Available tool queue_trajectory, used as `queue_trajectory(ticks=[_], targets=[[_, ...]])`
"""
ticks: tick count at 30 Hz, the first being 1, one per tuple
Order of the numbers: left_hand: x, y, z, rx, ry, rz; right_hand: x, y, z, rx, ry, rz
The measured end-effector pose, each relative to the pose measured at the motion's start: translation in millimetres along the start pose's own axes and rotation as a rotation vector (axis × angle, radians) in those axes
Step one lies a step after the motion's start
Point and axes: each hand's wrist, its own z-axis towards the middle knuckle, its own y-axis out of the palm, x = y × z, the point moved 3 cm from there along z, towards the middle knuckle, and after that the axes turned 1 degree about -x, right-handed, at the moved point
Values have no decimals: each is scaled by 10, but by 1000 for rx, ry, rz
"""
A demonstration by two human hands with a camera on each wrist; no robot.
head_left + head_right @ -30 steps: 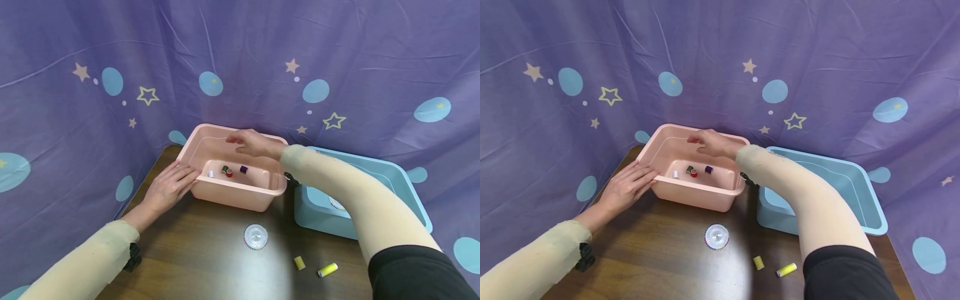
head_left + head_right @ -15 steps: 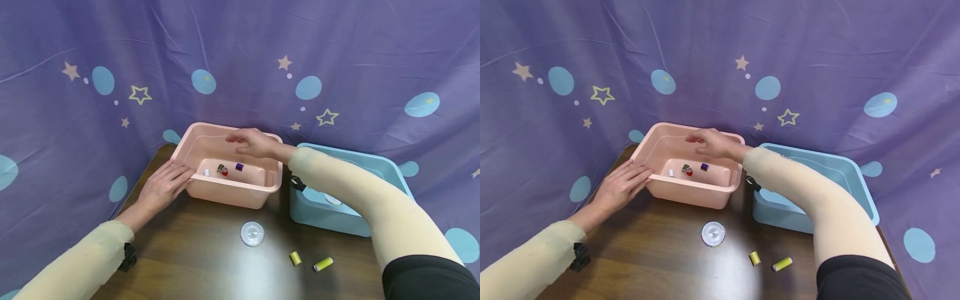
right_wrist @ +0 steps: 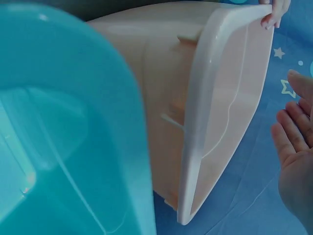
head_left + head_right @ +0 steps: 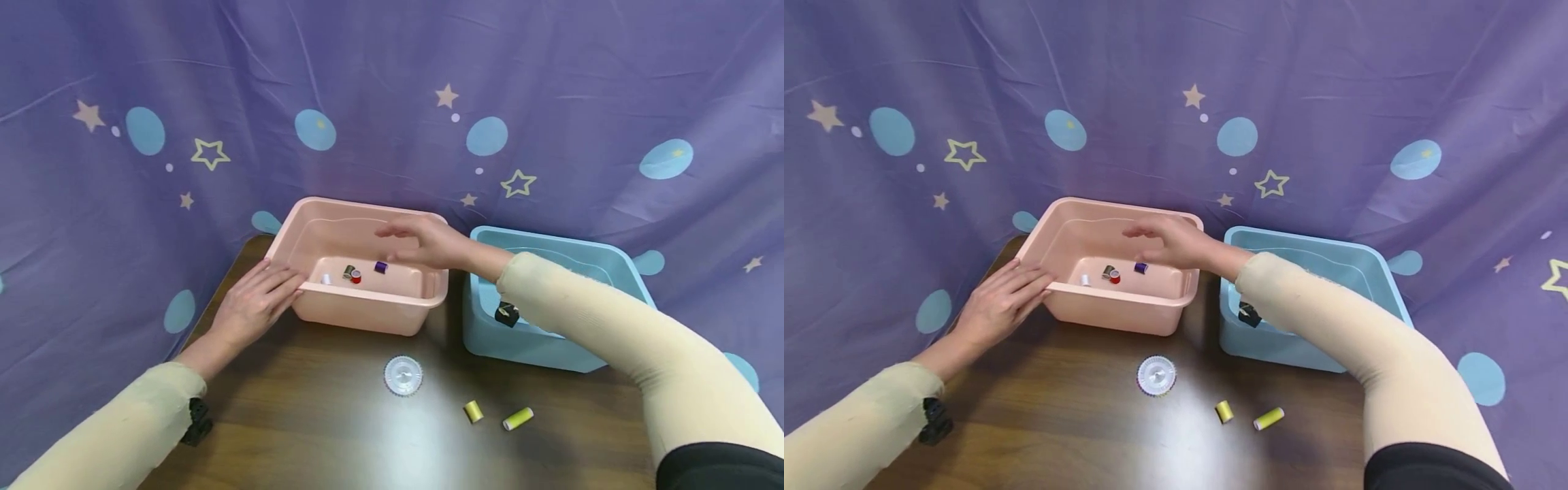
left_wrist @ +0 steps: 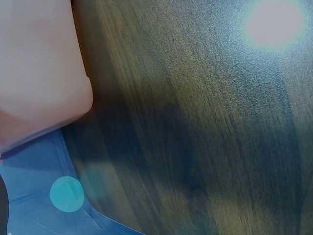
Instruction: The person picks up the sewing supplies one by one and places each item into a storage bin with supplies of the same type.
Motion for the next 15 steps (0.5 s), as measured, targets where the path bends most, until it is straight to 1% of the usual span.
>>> queue_trajectory(ticks=[3,6,12,15], targets=[[1,-3,-2,4,-3,-4,-30,-17,-113,14,-2,11],[7,-6,-1,9,-5,-12,-53,-30,-219,27,2,0],[16,2,19,49,8,-27,-95,-46,-441,39,47,-9],[22,14,30,63,10,-35,-116,-57,-553,56,54,-1]])
